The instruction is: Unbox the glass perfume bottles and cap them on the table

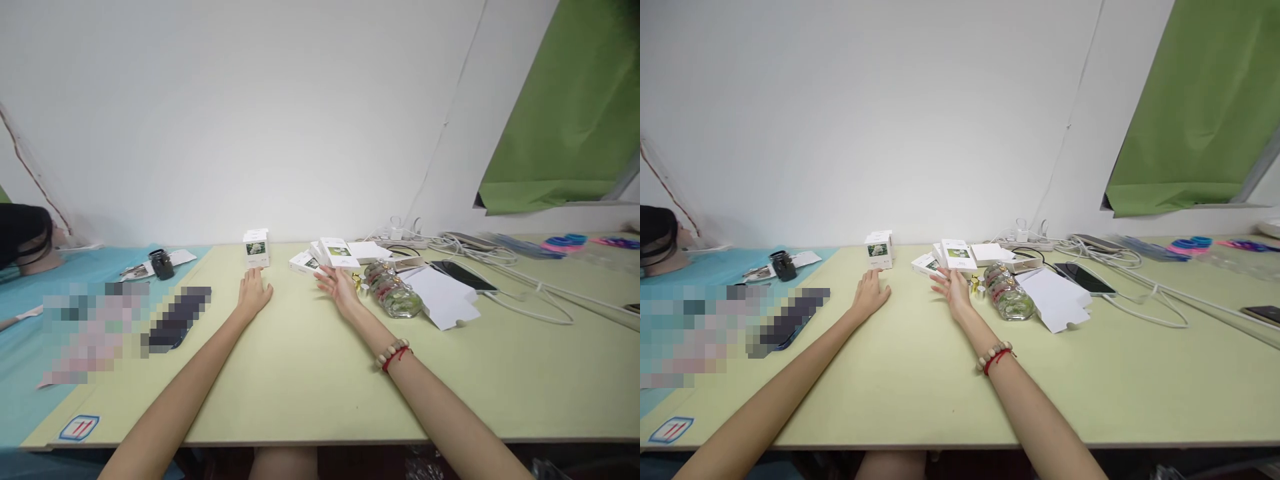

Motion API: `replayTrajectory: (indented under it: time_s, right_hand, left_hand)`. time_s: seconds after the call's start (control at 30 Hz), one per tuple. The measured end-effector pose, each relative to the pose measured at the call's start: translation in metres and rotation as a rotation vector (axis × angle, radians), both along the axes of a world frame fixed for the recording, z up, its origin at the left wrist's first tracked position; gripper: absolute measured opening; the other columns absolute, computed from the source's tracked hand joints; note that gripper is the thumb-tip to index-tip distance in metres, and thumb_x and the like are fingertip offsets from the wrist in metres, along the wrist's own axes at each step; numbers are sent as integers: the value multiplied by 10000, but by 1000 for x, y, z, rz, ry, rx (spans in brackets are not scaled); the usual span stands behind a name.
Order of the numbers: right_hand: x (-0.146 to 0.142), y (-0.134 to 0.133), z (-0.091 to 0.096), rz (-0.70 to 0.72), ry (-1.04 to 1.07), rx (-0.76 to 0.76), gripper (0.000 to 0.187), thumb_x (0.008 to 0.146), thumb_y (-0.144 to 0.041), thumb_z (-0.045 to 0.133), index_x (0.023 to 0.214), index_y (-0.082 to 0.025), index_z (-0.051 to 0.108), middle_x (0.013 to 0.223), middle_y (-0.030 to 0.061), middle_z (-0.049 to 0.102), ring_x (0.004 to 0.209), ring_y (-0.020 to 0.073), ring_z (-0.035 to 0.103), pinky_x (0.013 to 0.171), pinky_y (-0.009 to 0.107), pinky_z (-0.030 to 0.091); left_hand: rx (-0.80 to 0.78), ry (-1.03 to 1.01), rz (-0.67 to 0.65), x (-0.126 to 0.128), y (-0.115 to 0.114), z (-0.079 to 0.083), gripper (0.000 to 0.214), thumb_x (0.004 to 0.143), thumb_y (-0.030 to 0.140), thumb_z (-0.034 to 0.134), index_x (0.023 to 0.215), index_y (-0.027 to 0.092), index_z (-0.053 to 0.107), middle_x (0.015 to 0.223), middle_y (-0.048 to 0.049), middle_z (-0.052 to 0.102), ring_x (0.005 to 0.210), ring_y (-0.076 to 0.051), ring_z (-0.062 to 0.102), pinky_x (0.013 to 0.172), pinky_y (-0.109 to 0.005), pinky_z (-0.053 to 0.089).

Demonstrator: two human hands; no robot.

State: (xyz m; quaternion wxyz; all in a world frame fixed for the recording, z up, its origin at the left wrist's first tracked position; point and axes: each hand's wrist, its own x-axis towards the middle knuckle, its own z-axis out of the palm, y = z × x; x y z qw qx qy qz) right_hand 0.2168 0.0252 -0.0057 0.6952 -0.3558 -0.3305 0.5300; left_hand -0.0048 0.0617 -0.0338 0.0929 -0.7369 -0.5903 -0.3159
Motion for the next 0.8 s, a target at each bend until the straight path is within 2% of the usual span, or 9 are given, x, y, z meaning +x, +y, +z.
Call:
replayTrajectory:
  time_s: [0.1,0.2,0.3,0.4,0.47,0.53,0.63,0.7,0.8]
  right_hand:
    - [4,4,-4,-9,-116,-74,213,861,-308,398,937,-151,521,946,84,654,639,117,633,500,223,511]
    - [9,6,-9,-19,-374,-114,282,862,-325,384,1025,-152,537,880,75,656,563,81,594,489,196,477]
    - [9,1,-12,61,-612,-109,261,808,-317,470,935,-132,606,745,63,653,504,86,551,459,200,430]
    - [3,-10,-14,138,-989,25,134,722,-254,563,770,-168,653,645,18,632,575,110,553,520,212,400]
    - [-3,-17,-13,124,-1347,169,145,729,-236,533,808,-211,653,661,-10,626,638,118,550,575,225,379]
    - [-9,-24,-12,79,-1562,258,204,756,-228,483,897,-240,630,700,-21,620,657,122,544,601,240,363]
    - [-14,-28,-5,-107,-1665,333,246,763,-200,456,964,-230,594,849,19,599,784,151,539,662,262,369]
    - [-14,-28,2,-383,-1690,356,291,753,-170,458,1018,-215,568,967,68,563,921,194,497,771,307,361]
    - [-8,-27,9,-752,-1730,307,459,722,-135,484,1176,-204,472,1147,127,471,1096,265,388,928,422,253]
  left_hand:
    - [-26,11,25,0,0,0,405,753,299,434,1132,166,381,1097,-110,477,1040,-259,438,864,-380,354]
    - [-44,23,49,1,0,1,401,750,302,434,1123,159,393,1094,-109,476,1035,-253,437,867,-368,348]
    - [-65,32,63,2,0,1,402,758,316,424,1127,159,400,1106,-111,477,1043,-252,433,879,-364,332]
    - [-123,39,94,2,0,1,415,763,322,416,1144,159,397,1132,-109,480,1076,-246,417,902,-357,305]
    - [-158,40,114,2,1,1,415,768,327,411,1147,158,401,1144,-110,485,1101,-242,404,915,-353,287]
    - [-179,40,131,2,2,0,411,775,339,401,1142,152,411,1149,-118,491,1115,-243,398,919,-355,274]
    - [-218,49,148,1,2,0,393,788,356,381,1113,144,440,1128,-126,509,1095,-246,419,909,-358,270]
    - [-242,61,149,1,1,1,373,796,362,368,1087,148,462,1108,-122,521,1071,-243,439,899,-354,270]
    - [-264,78,142,1,1,2,360,806,365,356,1075,157,474,1106,-119,521,1061,-238,447,893,-347,267]
